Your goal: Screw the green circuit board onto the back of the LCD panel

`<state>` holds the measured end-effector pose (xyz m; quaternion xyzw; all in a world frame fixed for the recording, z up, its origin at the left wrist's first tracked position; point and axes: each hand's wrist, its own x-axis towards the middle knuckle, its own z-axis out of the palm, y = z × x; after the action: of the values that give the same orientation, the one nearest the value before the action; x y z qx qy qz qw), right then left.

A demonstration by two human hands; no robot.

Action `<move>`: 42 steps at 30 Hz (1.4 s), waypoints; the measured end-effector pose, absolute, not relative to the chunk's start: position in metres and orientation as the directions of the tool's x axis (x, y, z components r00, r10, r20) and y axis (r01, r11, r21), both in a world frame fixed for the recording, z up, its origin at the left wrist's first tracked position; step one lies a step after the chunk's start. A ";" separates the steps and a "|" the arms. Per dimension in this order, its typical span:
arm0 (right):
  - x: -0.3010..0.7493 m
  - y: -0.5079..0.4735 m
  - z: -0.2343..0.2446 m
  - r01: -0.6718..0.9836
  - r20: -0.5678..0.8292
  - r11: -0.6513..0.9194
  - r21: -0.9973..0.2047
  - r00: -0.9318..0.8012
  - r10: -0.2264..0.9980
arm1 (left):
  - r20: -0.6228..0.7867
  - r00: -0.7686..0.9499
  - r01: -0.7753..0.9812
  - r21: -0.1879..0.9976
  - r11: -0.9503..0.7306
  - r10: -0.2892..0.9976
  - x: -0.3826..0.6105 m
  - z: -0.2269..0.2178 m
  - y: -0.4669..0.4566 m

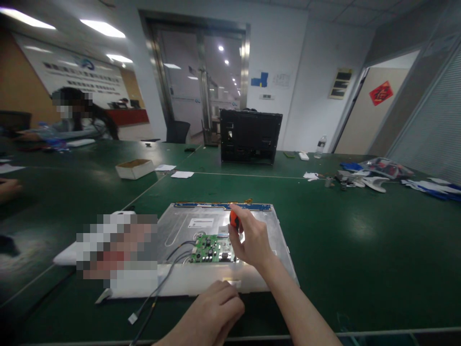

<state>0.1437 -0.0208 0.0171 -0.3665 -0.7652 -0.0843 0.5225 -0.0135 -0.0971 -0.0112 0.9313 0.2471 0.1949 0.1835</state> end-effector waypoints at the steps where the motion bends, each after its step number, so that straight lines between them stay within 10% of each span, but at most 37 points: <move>1: 0.144 -0.021 0.017 0.651 0.864 0.716 -0.252 -0.181 0.470 | 0.285 0.780 0.425 0.413 -0.805 0.557 -0.016 -0.012 -0.097; 12: 0.141 -0.018 0.015 0.697 0.893 0.671 -0.251 -0.100 0.438 | 0.312 0.697 0.599 0.243 -0.763 0.646 -0.024 -0.031 -0.088; 42: 0.144 -0.025 0.019 0.619 0.877 0.741 -0.259 -0.171 0.449 | 0.333 0.694 0.597 0.230 -0.768 0.639 -0.025 -0.036 -0.087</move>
<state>0.1439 -0.0248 0.0187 -0.3510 -0.7611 -0.0787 0.5398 -0.0248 -0.0866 -0.0364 0.9188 0.3364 0.2000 0.0519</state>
